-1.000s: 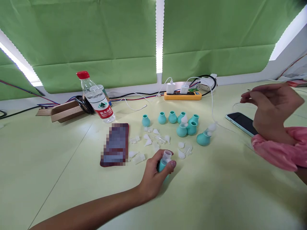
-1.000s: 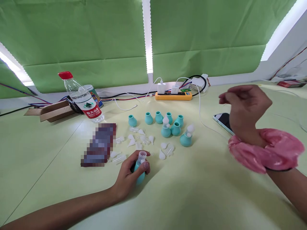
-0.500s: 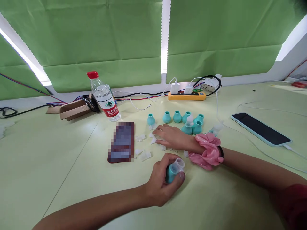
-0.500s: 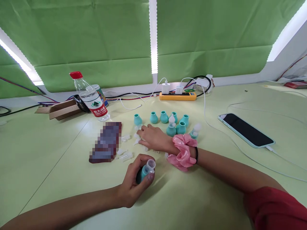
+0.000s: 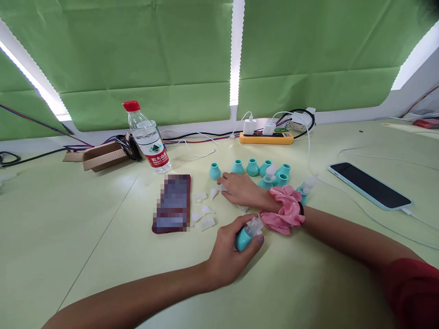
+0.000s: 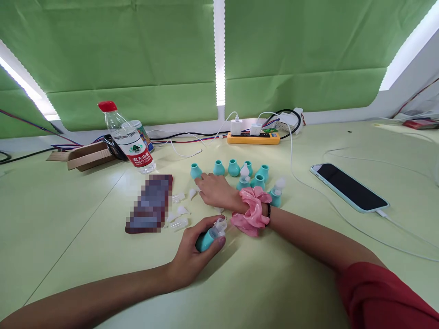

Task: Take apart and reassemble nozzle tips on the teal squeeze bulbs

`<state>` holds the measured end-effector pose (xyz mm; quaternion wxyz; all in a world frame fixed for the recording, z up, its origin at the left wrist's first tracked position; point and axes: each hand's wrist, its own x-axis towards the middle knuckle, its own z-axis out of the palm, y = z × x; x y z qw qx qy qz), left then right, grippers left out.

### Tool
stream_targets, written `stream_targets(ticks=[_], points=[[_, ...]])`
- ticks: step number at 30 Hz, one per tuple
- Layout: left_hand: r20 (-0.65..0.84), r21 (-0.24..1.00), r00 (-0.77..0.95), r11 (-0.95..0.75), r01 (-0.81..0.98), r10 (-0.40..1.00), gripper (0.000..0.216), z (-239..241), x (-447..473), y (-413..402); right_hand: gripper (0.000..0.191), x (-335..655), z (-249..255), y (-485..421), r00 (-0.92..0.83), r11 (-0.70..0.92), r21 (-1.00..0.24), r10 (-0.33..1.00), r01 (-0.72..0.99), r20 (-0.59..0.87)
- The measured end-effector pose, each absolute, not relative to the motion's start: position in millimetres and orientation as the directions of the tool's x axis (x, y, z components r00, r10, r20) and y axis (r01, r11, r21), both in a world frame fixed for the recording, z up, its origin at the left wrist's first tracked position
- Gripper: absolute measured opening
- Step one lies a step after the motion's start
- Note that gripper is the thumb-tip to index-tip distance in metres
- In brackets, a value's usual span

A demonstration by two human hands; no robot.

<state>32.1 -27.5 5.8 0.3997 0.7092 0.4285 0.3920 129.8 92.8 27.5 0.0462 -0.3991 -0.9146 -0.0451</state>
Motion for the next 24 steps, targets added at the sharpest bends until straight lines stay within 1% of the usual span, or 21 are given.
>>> stream_targets(ticks=[4, 6, 9, 11, 14, 16, 19, 22, 24], points=[[0.201, 0.912, 0.344, -0.304, 0.277, 0.917, 0.032, 5.6, 33.2, -26.5, 0.024, 137.2, 35.0, 91.9, -0.652, 0.652, 0.054, 0.744, 0.756, 0.145], [0.174, 0.919, 0.348, -0.279, 0.279, 0.921, 0.033, 5.6, 33.3, -25.5, 0.028, 139.9, 42.2, 93.1, -0.622, 0.623, 0.061, 0.761, 0.78, 0.185], [0.098, 0.939, 0.338, -0.199, 0.282, 0.936, 0.035, 6.2, 32.9, -23.4, 0.038, 141.0, 50.1, 97.7, -0.55, 0.543, 0.107, 0.792, 0.833, 0.264], [0.061, 0.949, 0.35, -0.164, 0.271, 0.935, 0.035, 6.8, 32.3, -22.8, 0.041, 140.1, 50.0, 101.9, -0.511, 0.491, 0.144, 0.821, 0.859, 0.255], [0.06, 0.958, 0.336, -0.149, 0.245, 0.94, 0.036, 7.7, 30.4, -24.2, 0.031, 138.8, 43.1, 107.8, -0.482, 0.457, 0.161, 0.857, 0.875, 0.183], [0.088, 0.966, 0.289, -0.153, 0.21, 0.953, 0.037, 7.9, 29.1, -25.7, 0.027, 139.0, 38.8, 110.5, -0.474, 0.451, 0.158, 0.862, 0.879, 0.178], [0.122, 0.972, 0.246, -0.166, 0.165, 0.961, 0.033, 7.0, 28.1, -26.8, 0.028, 140.3, 38.1, 112.0, -0.481, 0.46, 0.145, 0.853, 0.876, 0.204], [0.109, 0.973, 0.269, -0.159, 0.169, 0.957, 0.03, 6.0, 28.8, -26.7, 0.028, 139.0, 42.0, 109.3, -0.499, 0.482, 0.129, 0.833, 0.867, 0.24], [0.103, 0.968, 0.297, -0.164, 0.188, 0.949, 0.03, 6.4, 29.7, -26.6, 0.029, 136.8, 43.7, 106.0, -0.548, 0.54, 0.109, 0.792, 0.834, 0.271]])
